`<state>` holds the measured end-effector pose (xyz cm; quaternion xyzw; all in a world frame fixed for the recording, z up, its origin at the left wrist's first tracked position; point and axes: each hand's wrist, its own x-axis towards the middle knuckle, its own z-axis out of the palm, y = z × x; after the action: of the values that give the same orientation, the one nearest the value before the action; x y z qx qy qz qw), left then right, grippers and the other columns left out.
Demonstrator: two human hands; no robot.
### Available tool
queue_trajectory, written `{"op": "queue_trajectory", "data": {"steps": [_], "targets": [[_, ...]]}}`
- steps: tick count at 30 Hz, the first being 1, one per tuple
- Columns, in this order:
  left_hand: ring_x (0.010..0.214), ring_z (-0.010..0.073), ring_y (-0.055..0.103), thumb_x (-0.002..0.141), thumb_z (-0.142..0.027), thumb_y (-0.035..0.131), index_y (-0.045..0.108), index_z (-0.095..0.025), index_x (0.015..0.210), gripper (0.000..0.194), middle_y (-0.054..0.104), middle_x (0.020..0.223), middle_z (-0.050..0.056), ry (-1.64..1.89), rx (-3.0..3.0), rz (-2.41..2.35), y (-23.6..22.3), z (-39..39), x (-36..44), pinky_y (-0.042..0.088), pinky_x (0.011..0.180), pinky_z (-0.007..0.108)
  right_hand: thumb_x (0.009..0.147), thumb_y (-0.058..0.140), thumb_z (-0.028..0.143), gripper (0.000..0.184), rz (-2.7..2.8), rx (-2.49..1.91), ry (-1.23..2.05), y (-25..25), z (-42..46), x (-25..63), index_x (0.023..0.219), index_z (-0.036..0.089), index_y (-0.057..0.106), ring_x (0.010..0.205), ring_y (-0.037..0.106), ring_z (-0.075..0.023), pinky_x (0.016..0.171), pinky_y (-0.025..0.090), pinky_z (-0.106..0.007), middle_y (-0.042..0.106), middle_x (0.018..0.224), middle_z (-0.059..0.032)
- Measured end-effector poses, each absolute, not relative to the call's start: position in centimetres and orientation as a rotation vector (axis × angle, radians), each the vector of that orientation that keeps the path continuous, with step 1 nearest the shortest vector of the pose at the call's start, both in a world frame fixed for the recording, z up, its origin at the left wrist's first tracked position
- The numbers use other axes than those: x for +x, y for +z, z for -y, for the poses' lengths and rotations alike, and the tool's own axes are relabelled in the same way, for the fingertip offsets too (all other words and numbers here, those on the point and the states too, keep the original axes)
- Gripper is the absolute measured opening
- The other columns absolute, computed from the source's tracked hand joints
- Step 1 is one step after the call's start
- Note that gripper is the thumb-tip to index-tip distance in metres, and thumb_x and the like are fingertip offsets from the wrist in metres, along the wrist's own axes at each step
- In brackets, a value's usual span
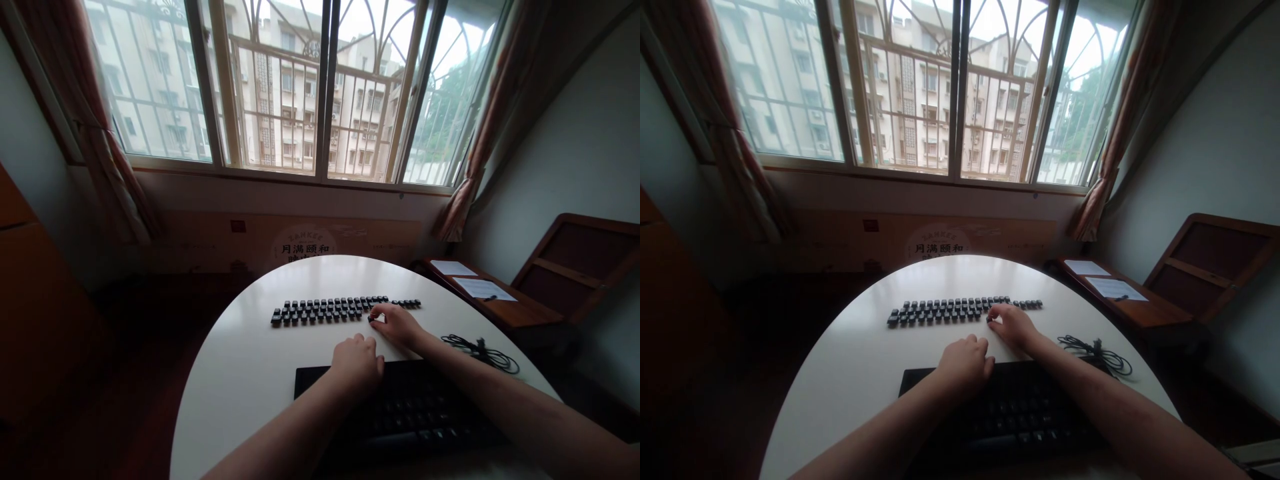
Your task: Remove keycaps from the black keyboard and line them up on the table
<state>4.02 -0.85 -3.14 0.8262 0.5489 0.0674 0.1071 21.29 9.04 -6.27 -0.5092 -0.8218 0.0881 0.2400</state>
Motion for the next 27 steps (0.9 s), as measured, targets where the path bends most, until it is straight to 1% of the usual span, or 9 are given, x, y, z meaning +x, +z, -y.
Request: {"op": "queue_trajectory", "data": {"steps": [7,13,17,20,22,24,26,27], "targets": [[0.098,0.0311,0.064,0.091,-0.041,0.041,0.062,-0.016,0.109,0.038,0.065,0.108,0.014,0.207,2.426,-1.621,-3.4,0.7,4.0,0.052,0.081,0.043,0.078,0.064,0.024,0.012,2.251,-1.449,0.214,-6.0,-10.3,20.2,0.088,0.024,0.071,0.08,0.066,-0.0198,0.07,0.045,-0.028,0.074,0.091,-0.0009],[0.099,0.0307,0.064,0.092,-0.042,0.041,0.062,-0.017,0.11,0.037,0.065,0.108,0.014,0.182,2.416,-1.614,-3.1,0.9,4.1,0.052,0.082,0.042,0.079,0.065,0.023,0.01,2.228,-1.462,0.192,-6.3,-10.6,19.8,0.087,0.024,0.07,0.083,0.068,-0.0201,0.075,0.047,-0.029,0.074,0.089,-0.0003],[0.099,0.0315,0.064,0.092,-0.04,0.041,0.062,-0.016,0.111,0.037,0.065,0.109,0.015,0.178,2.426,-1.623,-2.8,1.0,4.1,0.052,0.083,0.044,0.079,0.065,0.022,0.009,2.223,-1.447,0.182,-6.3,-10.6,19.7,0.087,0.024,0.07,0.081,0.068,-0.0197,0.074,0.048,-0.029,0.074,0.088,-0.0001],[0.098,0.0314,0.064,0.092,-0.04,0.041,0.062,-0.016,0.11,0.037,0.066,0.108,0.015,0.191,2.434,-1.62,-2.9,1.0,4.0,0.052,0.082,0.044,0.078,0.066,0.02,0.013,2.227,-1.408,0.164,-5.7,-9.9,19.8,0.09,0.023,0.069,0.083,0.067,-0.02,0.075,0.049,-0.03,0.073,0.09,-0.001],[0.097,0.0312,0.064,0.092,-0.04,0.041,0.062,-0.017,0.109,0.036,0.066,0.107,0.014,0.19,2.433,-1.621,-2.9,1.0,4.0,0.052,0.081,0.044,0.081,0.064,0.021,0.012,2.237,-1.369,0.141,-4.9,-8.8,20.0,0.093,0.023,0.068,0.084,0.066,-0.0199,0.076,0.049,-0.03,0.072,0.093,-0.0022],[0.097,0.0307,0.065,0.092,-0.04,0.041,0.062,-0.018,0.108,0.035,0.066,0.107,0.014,0.18,2.429,-1.628,-2.9,1.0,4.1,0.053,0.08,0.043,0.088,0.057,0.024,0.011,2.245,-1.289,0.125,-3.6,-7.1,20.6,0.092,0.022,0.067,0.081,0.065,-0.0192,0.075,0.049,-0.03,0.07,0.092,-0.0038],[0.096,0.0302,0.065,0.092,-0.04,0.041,0.062,-0.019,0.107,0.033,0.066,0.106,0.013,0.166,2.431,-1.637,-2.9,0.9,4.1,0.052,0.079,0.042,0.094,0.049,0.028,0.021,2.217,-1.122,0.157,-2.2,-5.1,21.8,0.09,0.021,0.067,0.077,0.063,-0.0189,0.073,0.049,-0.031,0.068,0.089,-0.006],[0.096,0.03,0.065,0.092,-0.04,0.041,0.062,-0.019,0.106,0.033,0.066,0.106,0.013,0.156,2.433,-1.638,-2.9,0.9,4.2,0.052,0.078,0.041,0.096,0.046,0.031,0.025,2.18,-1.048,0.217,-1.6,-4.0,22.5,0.09,0.02,0.067,0.079,0.063,-0.0195,0.075,0.049,-0.032,0.068,0.09,-0.0072]]}}
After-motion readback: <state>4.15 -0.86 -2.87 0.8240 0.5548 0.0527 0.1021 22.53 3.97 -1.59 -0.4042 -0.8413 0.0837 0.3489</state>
